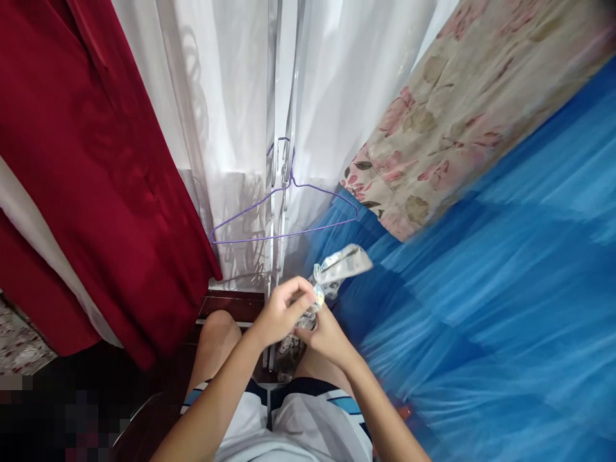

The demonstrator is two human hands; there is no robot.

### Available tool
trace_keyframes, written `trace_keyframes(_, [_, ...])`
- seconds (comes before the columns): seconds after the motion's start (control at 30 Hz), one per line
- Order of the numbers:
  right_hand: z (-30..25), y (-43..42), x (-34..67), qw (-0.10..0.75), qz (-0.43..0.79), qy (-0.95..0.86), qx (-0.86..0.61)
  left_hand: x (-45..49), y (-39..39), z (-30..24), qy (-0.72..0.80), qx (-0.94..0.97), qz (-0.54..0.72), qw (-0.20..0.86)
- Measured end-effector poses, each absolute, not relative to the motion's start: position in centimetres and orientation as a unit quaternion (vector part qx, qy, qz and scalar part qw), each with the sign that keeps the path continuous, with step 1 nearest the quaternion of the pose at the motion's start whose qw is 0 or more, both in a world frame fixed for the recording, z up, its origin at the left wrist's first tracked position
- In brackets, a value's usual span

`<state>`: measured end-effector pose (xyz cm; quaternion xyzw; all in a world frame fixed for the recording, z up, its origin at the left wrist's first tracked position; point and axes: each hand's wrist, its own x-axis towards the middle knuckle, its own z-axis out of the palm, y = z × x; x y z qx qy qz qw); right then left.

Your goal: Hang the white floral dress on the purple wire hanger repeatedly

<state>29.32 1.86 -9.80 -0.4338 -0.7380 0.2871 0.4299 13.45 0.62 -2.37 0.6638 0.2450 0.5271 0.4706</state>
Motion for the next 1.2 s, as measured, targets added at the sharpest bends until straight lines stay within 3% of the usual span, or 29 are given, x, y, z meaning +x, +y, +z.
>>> trace_keyframes(0.17, [-9.0, -0.7, 29.3, 0.493, 0.385, -0.652, -0.429, 15.1, -1.4, -2.2, 0.249, 0.746, 0.428, 0.446])
trace_keyframes(0.33, [-6.4, -2.9, 31.1, 0.322, 0.628, -0.593, -0.388, 13.4, 0.2, -5.2, 0.268, 0.727, 0.36, 0.519])
trace_keyframes(0.4, [-4.9, -3.4, 32.0, 0.275, 0.656, -0.591, -0.382, 12.2, 0.5, -7.5, 0.273, 0.701, 0.287, 0.593])
trace_keyframes(0.53, [-3.3, -3.1, 33.7, 0.269, 0.663, -0.593, -0.371, 9.8, -0.8, -11.6, 0.296, 0.649, 0.224, 0.663])
trace_keyframes(0.6, [-3.3, -2.5, 34.1, 0.277, 0.661, -0.592, -0.369, 8.8, -1.9, -12.7, 0.327, 0.68, 0.232, 0.614])
trace_keyframes(0.8, [-3.7, -2.5, 33.9, 0.328, 0.674, -0.559, -0.355, 6.6, -3.3, -13.6, 0.473, 0.779, 0.243, 0.334])
trace_keyframes(0.93, [-4.0, -2.9, 34.8, 0.401, 0.65, -0.533, -0.365, 3.4, -1.2, -14.0, 0.456, 0.836, 0.194, 0.237])
trace_keyframes(1.1, [-4.2, -1.9, 33.7, 0.355, 0.56, -0.644, -0.382, -3.3, 3.4, -12.0, 0.473, 0.866, 0.098, 0.134])
trace_keyframes(1.2, [-4.0, -0.2, 31.9, 0.353, 0.474, -0.709, -0.385, -7.0, 6.5, -8.8, 0.512, 0.849, 0.11, 0.067])
